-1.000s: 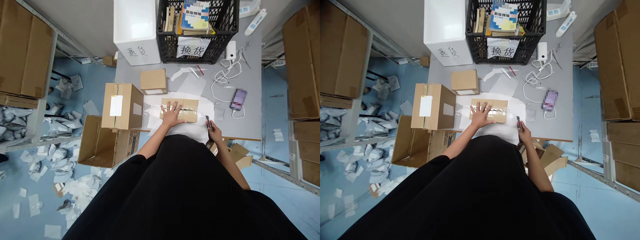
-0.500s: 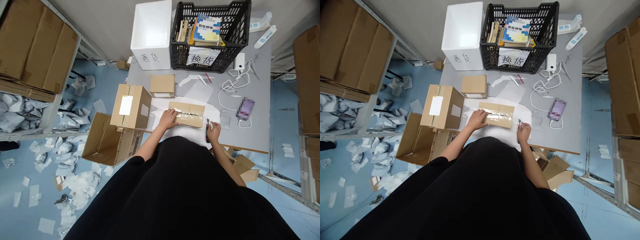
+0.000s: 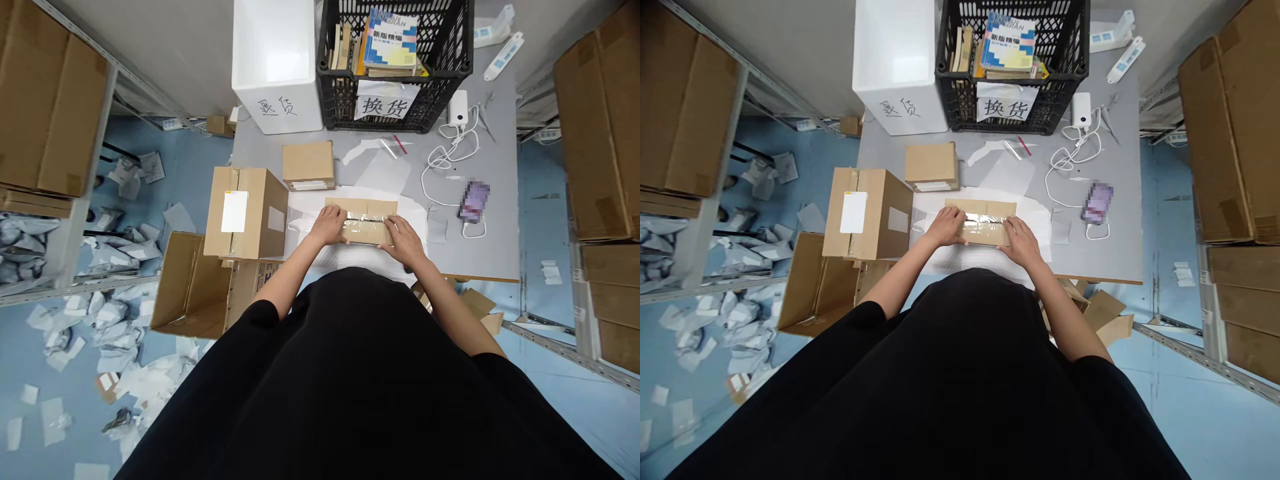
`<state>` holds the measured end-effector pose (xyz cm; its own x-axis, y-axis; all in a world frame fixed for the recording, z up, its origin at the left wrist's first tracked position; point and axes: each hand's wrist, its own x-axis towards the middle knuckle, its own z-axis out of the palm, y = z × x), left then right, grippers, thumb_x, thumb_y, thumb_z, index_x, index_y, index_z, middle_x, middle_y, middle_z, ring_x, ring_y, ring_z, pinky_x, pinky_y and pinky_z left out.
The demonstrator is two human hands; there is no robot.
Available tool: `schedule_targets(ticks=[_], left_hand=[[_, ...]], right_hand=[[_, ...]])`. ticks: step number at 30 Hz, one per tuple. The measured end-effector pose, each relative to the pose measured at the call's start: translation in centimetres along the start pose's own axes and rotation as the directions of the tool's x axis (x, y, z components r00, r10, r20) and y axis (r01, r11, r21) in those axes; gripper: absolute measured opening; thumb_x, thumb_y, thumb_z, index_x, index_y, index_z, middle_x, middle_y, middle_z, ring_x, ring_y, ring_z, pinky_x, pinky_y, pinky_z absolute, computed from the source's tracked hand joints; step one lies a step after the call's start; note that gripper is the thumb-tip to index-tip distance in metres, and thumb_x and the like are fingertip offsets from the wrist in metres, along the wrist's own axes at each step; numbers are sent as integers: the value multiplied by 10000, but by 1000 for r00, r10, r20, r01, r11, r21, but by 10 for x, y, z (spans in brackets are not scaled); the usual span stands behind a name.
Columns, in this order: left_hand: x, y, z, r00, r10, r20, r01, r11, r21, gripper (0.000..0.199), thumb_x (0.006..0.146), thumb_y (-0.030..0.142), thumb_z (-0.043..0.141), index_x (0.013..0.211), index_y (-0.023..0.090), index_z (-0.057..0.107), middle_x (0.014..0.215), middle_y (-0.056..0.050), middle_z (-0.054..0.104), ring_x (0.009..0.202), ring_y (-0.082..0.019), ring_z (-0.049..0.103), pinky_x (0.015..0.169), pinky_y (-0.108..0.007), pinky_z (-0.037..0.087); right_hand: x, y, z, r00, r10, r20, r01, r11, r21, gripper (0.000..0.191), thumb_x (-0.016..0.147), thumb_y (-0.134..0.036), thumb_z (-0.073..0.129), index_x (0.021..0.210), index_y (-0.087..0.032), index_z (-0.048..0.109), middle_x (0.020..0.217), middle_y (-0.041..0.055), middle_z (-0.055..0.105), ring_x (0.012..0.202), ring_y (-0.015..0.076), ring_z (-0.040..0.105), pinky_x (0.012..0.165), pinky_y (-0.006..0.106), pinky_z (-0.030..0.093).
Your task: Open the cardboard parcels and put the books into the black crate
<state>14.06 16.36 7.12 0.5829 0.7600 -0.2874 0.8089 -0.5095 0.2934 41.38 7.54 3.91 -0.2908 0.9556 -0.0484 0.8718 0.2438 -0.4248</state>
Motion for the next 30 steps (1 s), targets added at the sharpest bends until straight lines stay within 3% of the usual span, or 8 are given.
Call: schedule_targets(ticks=[5,10,14,18,21,24,27,30], left_hand=[[-3,2,1,1000,22,-21,-21,999,26,736,671,488,870,1272,179,579,1215,-162,618,1185,-363,521,1039,-451,408],[-19,8,7,994,64,-93,-56,995,79,526,810,443,769,1251,203,614,1129,-149,688,1156,-358,552,1044,-474,392],[-38,17,11,992,33,-125,-23,997,75,280,957,359,572,1181,221,667,1116,-146,709,1138,-327,596,971,-459,430],[-65,22,21,987,-1,-160,0,1000,-7,381,1049,339,351,1109,222,708,1056,-132,738,1068,-277,656,909,-422,470],[-84,22,37,966,0,-258,-33,992,-124,371,1050,408,388,1115,241,713,1138,-96,744,1095,-236,671,927,-382,492],[-91,20,57,935,-22,-355,-53,978,-200,328,1042,414,440,1036,244,721,1086,-73,747,1039,-205,681,890,-351,513],[-86,17,72,919,-5,-394,-70,982,-176,257,1028,366,484,1013,232,703,1044,-86,717,1005,-219,644,854,-355,509],[-72,14,81,934,11,-357,-49,994,-98,196,1011,304,503,1011,223,681,1024,-114,669,995,-252,591,793,-372,488]], right_hand=[[7,-6,-5,1000,19,-6,-19,999,-31,689,862,-505,694,1399,-116,508,1443,221,534,1366,384,466,1167,528,389],[3,-14,-2,992,123,-23,-124,991,-57,623,905,-486,638,1393,-125,497,1431,243,560,1357,402,493,1064,546,453],[-12,-17,-3,997,55,-50,-57,998,-35,388,987,-412,503,1262,-156,600,1363,212,625,1340,367,521,1062,518,431],[-31,-20,-1,998,-6,-67,5,1000,-15,324,1023,-279,377,1072,-216,691,1197,135,702,1175,298,605,1012,444,437],[-43,-21,9,997,-22,-79,16,998,-67,306,977,-180,405,1023,-220,705,1098,119,698,1051,273,607,926,400,462],[-53,-19,21,992,-99,-78,87,986,-142,243,903,-121,493,1006,-198,699,1079,134,668,1014,281,574,883,396,467],[-58,-16,33,981,-171,-88,152,970,-190,205,906,-204,586,1085,-182,683,1156,159,640,1094,315,533,924,433,450],[-56,-15,43,977,-192,-89,168,960,-225,243,941,-312,608,1134,-181,675,1219,171,627,1158,337,495,972,468,419]])
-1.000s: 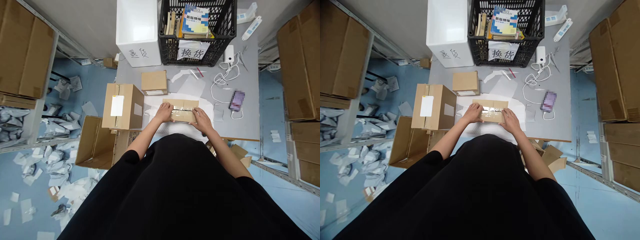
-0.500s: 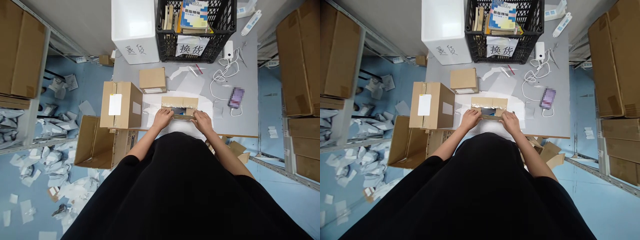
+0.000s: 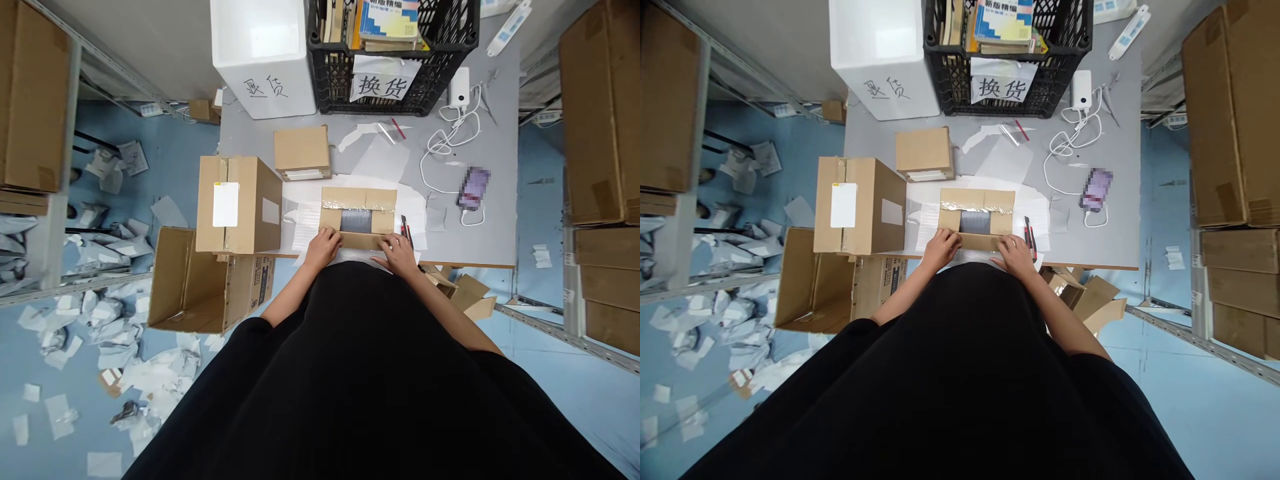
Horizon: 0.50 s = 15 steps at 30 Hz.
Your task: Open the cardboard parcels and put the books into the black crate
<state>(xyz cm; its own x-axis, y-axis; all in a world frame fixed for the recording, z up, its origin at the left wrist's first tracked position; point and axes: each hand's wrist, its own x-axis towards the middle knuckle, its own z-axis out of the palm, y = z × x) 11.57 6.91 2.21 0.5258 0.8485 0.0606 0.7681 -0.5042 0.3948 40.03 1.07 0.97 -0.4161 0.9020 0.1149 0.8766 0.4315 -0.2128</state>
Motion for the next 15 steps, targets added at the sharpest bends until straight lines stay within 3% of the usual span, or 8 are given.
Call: schedule_targets(ticks=[4,8,11,15], left_hand=[[12,-3,8,998,0,68,-4,997,73,208,1011,253,471,962,215,669,998,-134,642,958,-267,570,718,-372,446],[12,0,-3,997,-5,75,5,1000,-4,196,999,327,522,914,213,656,982,-121,653,958,-252,591,722,-346,438],[12,0,-24,992,-121,30,125,979,-164,220,990,399,543,912,219,643,914,-70,665,860,-199,618,713,-305,445],[32,-21,-56,940,-338,-53,311,908,-281,196,974,349,547,1090,225,644,969,-51,687,859,-188,652,806,-316,495]], right_hand=[[11,-1,10,997,73,18,-73,997,-42,199,994,-271,512,1011,-192,694,1102,154,654,1101,326,502,914,468,414],[17,-5,7,996,84,-3,-84,996,-11,232,1010,-298,480,952,-189,677,1038,147,644,1047,313,520,883,459,424],[18,-6,-7,988,136,-75,-128,986,102,215,997,-349,507,994,-195,658,1051,140,633,1002,297,541,900,462,450],[37,15,-30,929,341,-146,-276,898,343,230,957,-367,533,1109,-224,629,1110,129,611,1087,314,563,959,496,485]])
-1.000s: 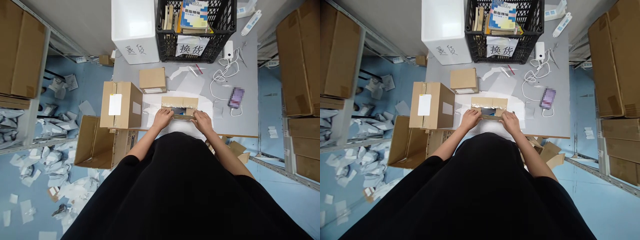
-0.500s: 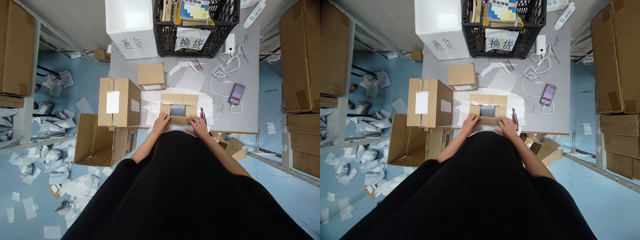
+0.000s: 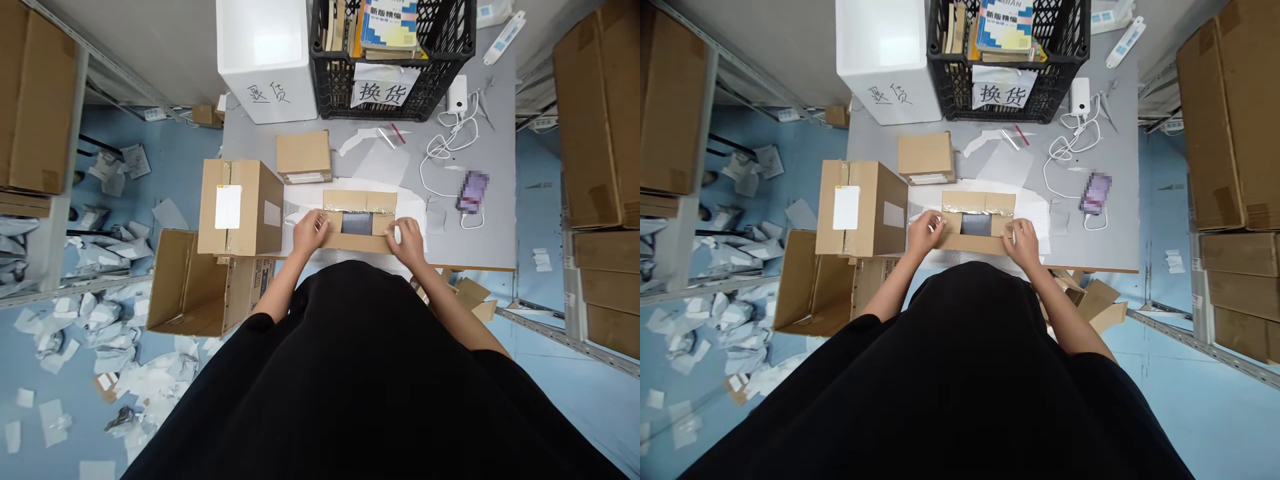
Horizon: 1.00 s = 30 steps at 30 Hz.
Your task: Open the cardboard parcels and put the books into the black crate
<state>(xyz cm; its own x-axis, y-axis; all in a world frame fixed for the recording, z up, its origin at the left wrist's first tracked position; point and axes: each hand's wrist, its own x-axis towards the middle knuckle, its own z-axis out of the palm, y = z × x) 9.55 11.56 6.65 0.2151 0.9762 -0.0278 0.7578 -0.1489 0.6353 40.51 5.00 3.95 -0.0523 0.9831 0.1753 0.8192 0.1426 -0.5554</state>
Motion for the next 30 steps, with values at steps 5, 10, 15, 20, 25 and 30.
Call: schedule_targets(ticks=[5,10,15,20,25,30], left_hand=[[57,-20,-10,978,46,204,-65,994,85,858,725,398,831,1480,213,468,1558,-156,441,1445,-356,412,1162,-469,394],[84,-27,4,934,45,355,-100,985,139,923,805,407,760,1587,180,327,1608,-184,400,1485,-355,374,1186,-474,375],[81,-21,9,946,53,319,-146,950,275,599,958,220,514,1539,134,396,1480,-216,518,1397,-332,461,1103,-452,434],[93,-29,1,950,77,303,-174,936,306,437,954,98,374,1278,223,639,1206,-144,672,1229,-291,568,977,-407,478],[118,-45,0,956,121,267,-151,984,91,227,969,293,487,973,211,698,1109,-114,697,1089,-282,610,921,-378,464],[128,-47,24,994,-39,107,54,988,-146,372,987,384,453,669,213,542,811,-67,644,885,-229,599,858,-331,440]], right_hand=[[58,25,-7,994,61,90,-71,990,121,604,839,-462,672,1379,-242,517,1436,150,501,1350,354,473,1078,563,462],[79,31,12,972,43,232,-52,998,33,795,802,-441,713,1503,-191,434,1588,172,399,1479,373,356,1216,590,337],[76,25,30,981,127,147,-122,992,-45,670,837,-177,511,1505,-175,458,1577,138,456,1464,299,421,1221,522,373],[84,23,30,983,173,63,-170,985,-43,544,835,-123,438,1344,-214,607,1413,101,632,1319,288,571,1123,508,464],[107,31,21,948,319,3,-318,943,95,260,891,-371,573,1099,-237,653,1056,84,756,988,291,698,925,447,536],[128,46,35,877,478,-46,-454,856,246,315,857,-495,612,1027,-229,607,859,39,704,830,244,662,856,397,523]])
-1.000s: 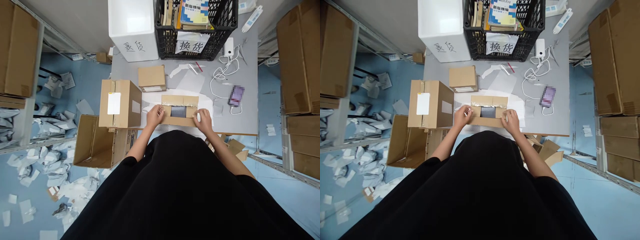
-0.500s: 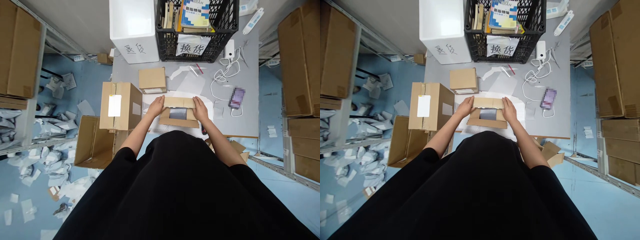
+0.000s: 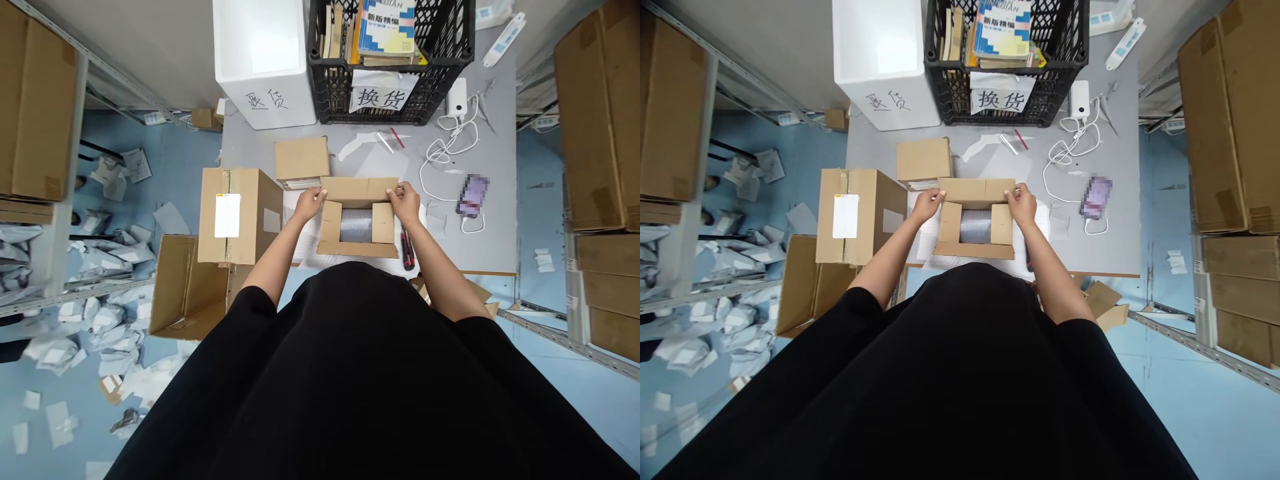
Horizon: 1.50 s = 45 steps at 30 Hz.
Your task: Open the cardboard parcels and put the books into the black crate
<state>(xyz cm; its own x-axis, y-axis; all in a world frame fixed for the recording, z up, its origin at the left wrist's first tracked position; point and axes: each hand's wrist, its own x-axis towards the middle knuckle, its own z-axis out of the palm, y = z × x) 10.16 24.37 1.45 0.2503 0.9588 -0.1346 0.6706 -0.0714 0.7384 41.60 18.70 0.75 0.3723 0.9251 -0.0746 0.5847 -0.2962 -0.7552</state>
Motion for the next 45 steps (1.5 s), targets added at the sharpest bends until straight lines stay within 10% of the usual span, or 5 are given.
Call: schedule_targets(ticks=[12,18,23,34,45], left_hand=[[4,8,36,841,-541,-19,476,756,-449,337,823,229,574,1155,186,616,1031,-49,695,928,-196,633,854,-297,473],[3,12,35,924,-373,-88,334,896,-292,227,894,258,486,895,192,703,1063,-68,736,1103,-237,637,1028,-361,454],[-24,35,21,957,-105,-272,134,987,90,340,942,396,551,1205,221,677,1416,-160,564,1407,-346,430,1180,-516,327],[-78,69,47,996,93,6,-90,942,324,943,770,295,726,1602,214,291,1712,-167,181,1594,-425,16,1239,-653,117],[-90,34,-12,949,-189,-252,173,981,-87,540,876,207,519,1411,258,459,1177,-95,677,985,-230,680,922,-400,544]], right_hand=[[-7,6,25,994,114,2,-114,993,10,284,942,-484,471,832,-239,560,935,81,694,919,242,618,916,395,495],[-15,5,21,997,73,-11,-74,997,-23,387,973,-567,409,882,-237,590,996,116,647,1028,272,585,1006,464,465],[-31,-8,2,987,-158,25,160,976,-151,488,949,-559,465,1262,-210,601,1363,197,502,1311,364,433,1107,594,375],[-81,-36,1,844,-421,333,526,774,-352,497,842,-367,665,1285,-167,561,1365,210,497,1299,418,406,1102,626,351],[-76,-27,-43,963,-265,47,269,944,-190,474,853,-193,444,1300,-231,596,1256,151,599,1134,339,588,990,527,509]])
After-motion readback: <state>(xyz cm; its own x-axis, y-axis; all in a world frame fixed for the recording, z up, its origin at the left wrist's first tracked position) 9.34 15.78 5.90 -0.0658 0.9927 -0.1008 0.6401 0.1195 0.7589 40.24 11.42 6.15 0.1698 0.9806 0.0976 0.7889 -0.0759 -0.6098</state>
